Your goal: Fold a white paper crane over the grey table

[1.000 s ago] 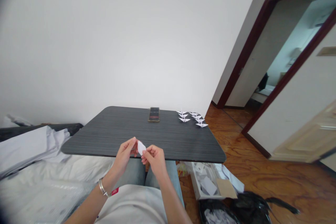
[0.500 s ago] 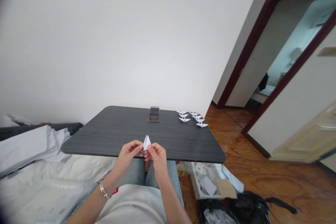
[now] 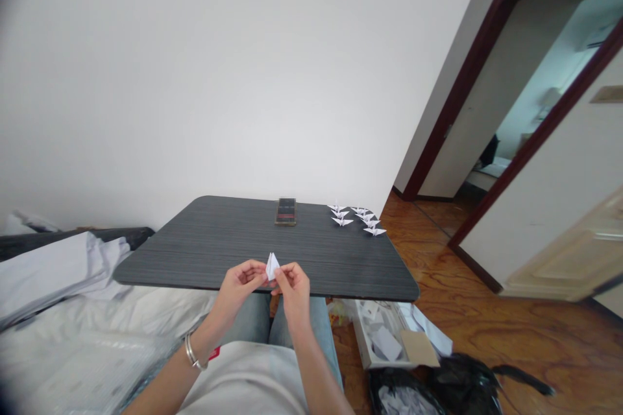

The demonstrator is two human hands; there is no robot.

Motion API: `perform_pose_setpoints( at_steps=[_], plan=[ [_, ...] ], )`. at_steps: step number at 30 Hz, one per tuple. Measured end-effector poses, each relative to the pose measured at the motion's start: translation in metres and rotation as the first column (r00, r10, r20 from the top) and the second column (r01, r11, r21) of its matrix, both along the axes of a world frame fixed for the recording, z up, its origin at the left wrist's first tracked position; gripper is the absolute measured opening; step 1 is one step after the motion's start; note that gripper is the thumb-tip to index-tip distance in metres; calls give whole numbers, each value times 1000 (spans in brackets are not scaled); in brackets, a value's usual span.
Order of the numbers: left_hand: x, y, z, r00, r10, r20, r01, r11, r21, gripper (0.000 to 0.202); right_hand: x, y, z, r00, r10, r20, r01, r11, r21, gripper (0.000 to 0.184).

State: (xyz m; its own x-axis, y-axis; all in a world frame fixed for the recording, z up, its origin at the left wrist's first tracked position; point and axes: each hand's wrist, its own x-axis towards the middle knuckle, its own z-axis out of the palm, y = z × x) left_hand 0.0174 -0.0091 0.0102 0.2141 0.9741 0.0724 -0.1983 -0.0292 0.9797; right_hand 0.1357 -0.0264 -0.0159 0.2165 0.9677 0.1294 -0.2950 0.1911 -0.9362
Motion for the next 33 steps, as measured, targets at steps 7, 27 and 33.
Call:
perform_pose_setpoints(
  at_steps=[7,27,33],
  plan=[
    [2,1,-7,995,77,-61,-72,994,76,14,1,-5,1,901,-262,346,197,957,214,12],
    [4,-7,-2,947,218,-234,-140,941,309,9,1,-9,2,856,-296,423,146,925,352,13],
    [3,-9,-2,896,303,-325,-122,871,476,10,2,-8,1,811,-361,461,161,894,417,13]
  ],
)
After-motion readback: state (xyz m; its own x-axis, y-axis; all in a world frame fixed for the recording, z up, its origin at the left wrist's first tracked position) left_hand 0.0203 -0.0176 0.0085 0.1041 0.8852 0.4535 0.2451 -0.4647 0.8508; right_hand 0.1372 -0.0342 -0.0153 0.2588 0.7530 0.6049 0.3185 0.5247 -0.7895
